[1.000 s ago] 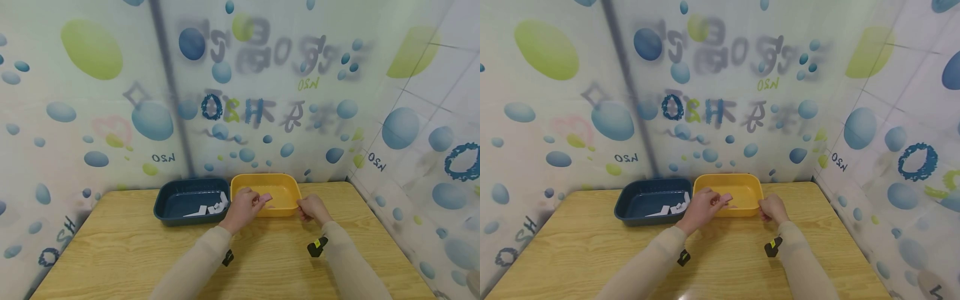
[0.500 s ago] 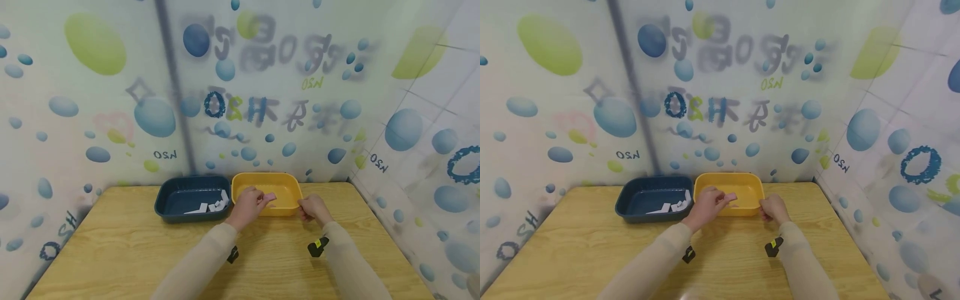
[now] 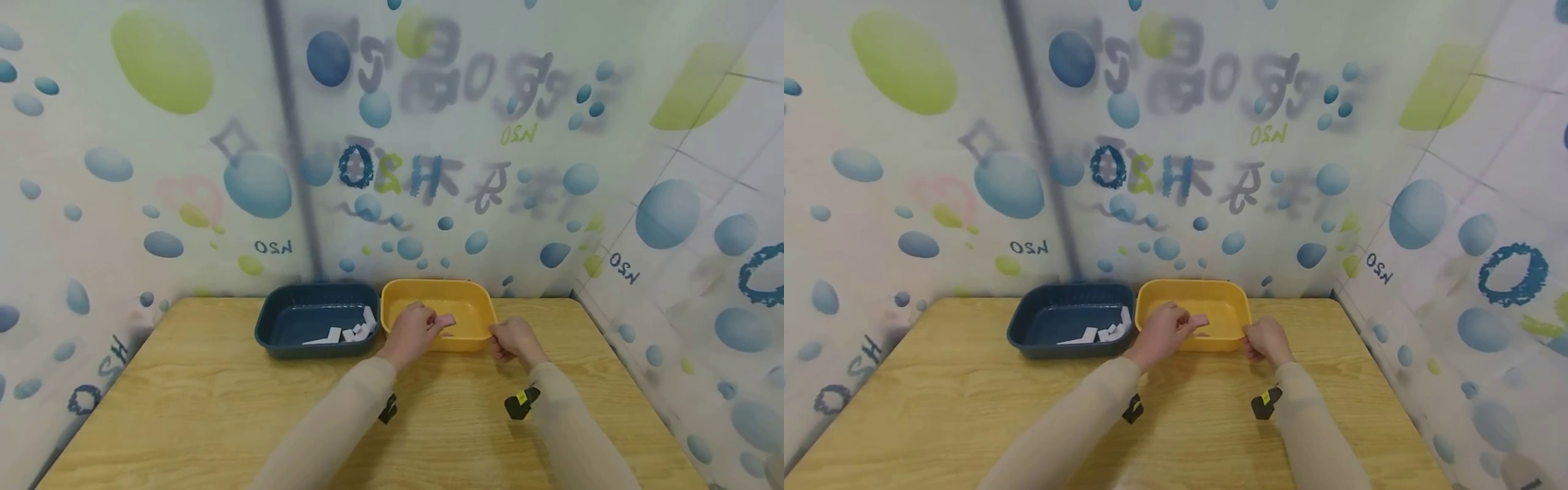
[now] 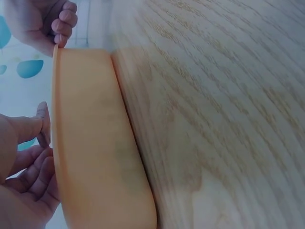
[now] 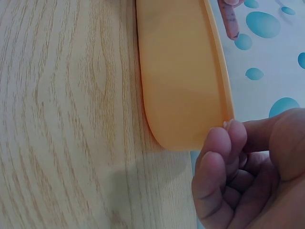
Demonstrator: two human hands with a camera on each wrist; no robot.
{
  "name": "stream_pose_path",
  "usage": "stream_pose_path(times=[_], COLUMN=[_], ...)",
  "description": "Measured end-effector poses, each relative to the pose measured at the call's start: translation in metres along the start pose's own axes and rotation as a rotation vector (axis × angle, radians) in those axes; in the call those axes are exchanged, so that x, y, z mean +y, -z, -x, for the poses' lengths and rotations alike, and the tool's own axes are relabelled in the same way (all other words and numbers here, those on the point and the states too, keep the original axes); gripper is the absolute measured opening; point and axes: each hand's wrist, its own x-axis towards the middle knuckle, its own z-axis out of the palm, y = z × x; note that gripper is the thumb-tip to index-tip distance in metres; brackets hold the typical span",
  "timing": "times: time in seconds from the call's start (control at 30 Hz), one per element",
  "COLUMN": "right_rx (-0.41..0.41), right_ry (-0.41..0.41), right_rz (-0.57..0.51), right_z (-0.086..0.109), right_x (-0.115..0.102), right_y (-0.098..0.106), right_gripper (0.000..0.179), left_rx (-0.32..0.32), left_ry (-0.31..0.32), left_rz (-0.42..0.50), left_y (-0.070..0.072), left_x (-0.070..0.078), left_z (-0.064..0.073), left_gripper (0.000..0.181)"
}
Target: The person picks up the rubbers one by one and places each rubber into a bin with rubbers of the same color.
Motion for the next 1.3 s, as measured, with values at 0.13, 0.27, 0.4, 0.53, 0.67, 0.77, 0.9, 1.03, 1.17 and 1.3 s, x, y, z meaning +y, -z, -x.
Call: stream_pose_path(times=[0.13, 0.27, 0.4, 0.53, 0.67, 0.77, 0.9, 1.03, 1.17, 1.3], right_rx=[-0.009, -0.010, -0.005, -0.002, 0.007, 0.010, 0.008, 0.011, 0.010, 0.010], right_ry=[0.001, -0.008, -0.011, -0.010, -0.016, -0.017, -0.013, -0.017, -0.029, -0.035], right_rz=[-0.007, -0.016, -0.020, -0.013, 0.001, 0.009, 0.009, 0.007, -0.001, -0.002], right_z=[0.000, 0.000, -0.001, -0.002, -0.005, -0.006, -0.005, -0.005, -0.005, -0.006], right_x=[0.000, 0.000, 0.000, 0.002, 0.003, 0.003, 0.002, 0.002, 0.001, 0.001], right_y=[0.001, 0.000, 0.000, 0.000, -0.001, 0.000, -0.001, -0.001, -0.001, -0.001], right_gripper=[0.033, 0.032, 0.032, 0.031, 0.032, 0.033, 0.033, 0.032, 0.031, 0.031], left_rx=[-0.019, -0.027, -0.035, -0.049, -0.052, -0.059, -0.087, -0.118, -0.149, -0.173], left_ry=[0.023, 0.028, 0.033, 0.048, 0.049, 0.047, 0.076, 0.112, 0.147, 0.185], left_rz=[-0.005, -0.016, -0.027, -0.018, -0.012, -0.013, 0.013, 0.038, 0.039, 0.038], left_y=[-0.001, -0.003, -0.005, -0.008, -0.008, -0.009, -0.010, -0.009, -0.008, -0.008], left_x=[0.000, -0.002, -0.005, -0.008, -0.010, -0.010, -0.012, -0.011, -0.010, -0.008], left_z=[-0.002, -0.004, -0.006, -0.009, -0.011, -0.013, -0.015, -0.018, -0.020, -0.022], left_gripper=[0.042, 0.036, 0.030, 0.032, 0.033, 0.032, 0.039, 0.046, 0.044, 0.040])
